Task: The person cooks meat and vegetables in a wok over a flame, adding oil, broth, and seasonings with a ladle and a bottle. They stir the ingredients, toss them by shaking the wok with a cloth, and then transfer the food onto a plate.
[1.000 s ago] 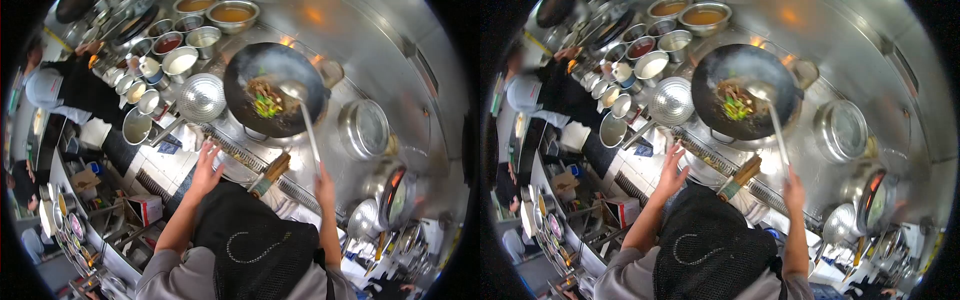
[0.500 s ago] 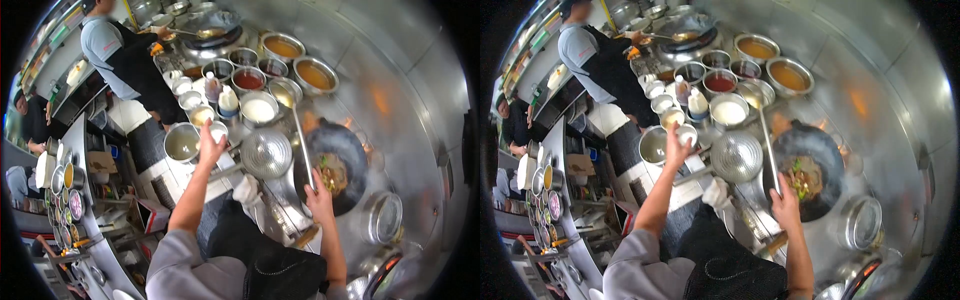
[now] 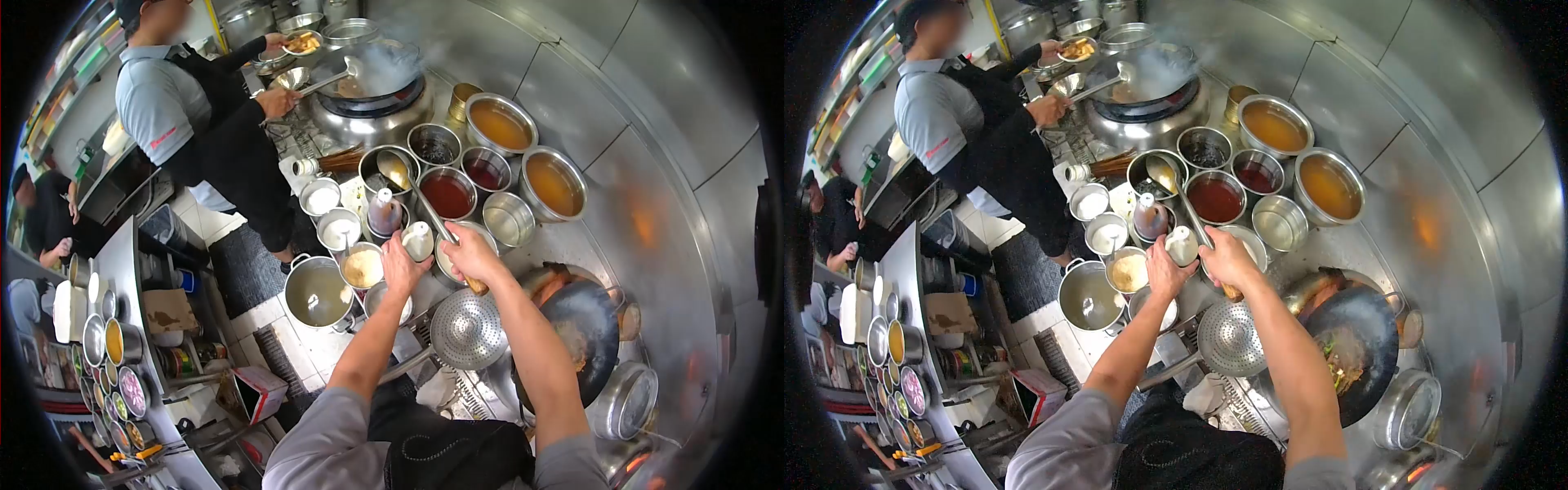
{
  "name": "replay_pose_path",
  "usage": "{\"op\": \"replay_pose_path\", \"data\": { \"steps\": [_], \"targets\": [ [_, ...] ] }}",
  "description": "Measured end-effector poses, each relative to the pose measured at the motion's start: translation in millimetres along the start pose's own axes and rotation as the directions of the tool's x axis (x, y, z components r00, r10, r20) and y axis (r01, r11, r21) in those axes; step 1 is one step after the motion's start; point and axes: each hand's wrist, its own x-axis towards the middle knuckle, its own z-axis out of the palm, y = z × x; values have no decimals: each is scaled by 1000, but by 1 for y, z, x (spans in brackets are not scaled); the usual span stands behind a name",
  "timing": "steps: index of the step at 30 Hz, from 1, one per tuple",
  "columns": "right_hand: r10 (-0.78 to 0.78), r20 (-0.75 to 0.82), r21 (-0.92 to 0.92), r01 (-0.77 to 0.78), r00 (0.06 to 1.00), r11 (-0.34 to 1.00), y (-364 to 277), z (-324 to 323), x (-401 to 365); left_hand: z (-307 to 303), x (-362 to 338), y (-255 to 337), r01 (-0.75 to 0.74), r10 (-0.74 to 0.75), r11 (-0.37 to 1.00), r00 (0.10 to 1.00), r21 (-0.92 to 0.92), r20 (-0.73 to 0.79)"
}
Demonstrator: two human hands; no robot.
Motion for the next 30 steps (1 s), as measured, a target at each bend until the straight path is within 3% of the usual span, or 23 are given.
{"op": "replay_pose_path", "data": {
  "steps": [5, 7, 8, 12, 15, 20, 28, 30],
  "targets": [
    [47, 8, 149, -47, 999, 988, -9, -7, -27, -18, 5, 11, 62, -58, 991, 998, -123, 33],
    [45, 15, 257, -47, 999, 965, -10, -11, -38, -35, -2, 20, 12, -41, 969, 993, -247, -111],
    [51, 7, 279, -51, 999, 959, -13, -13, -43, -40, -5, 20, 26, -63, 947, 992, -319, -106],
    [45, -2, 296, -43, 999, 954, -17, -17, -51, -102, -18, 44, -120, 73, 953, 982, -279, -173],
    [24, -7, 267, -21, 1000, 964, -17, -14, -53, -139, -34, 49, -121, 72, 933, 986, -338, -153],
    [18, -2, 289, -17, 1000, 957, -9, -8, -53, -175, -60, 41, 12, -45, 915, 996, -403, -71],
    [2, -13, 256, 2, 1000, 967, 13, 3, -51, -203, -92, 36, 36, -54, 962, 997, -272, -59],
    [-14, -28, 239, 20, 1000, 971, 19, 4, -54, -203, -98, 34, 43, -65, 931, 997, -361, -50]
  ]
}}
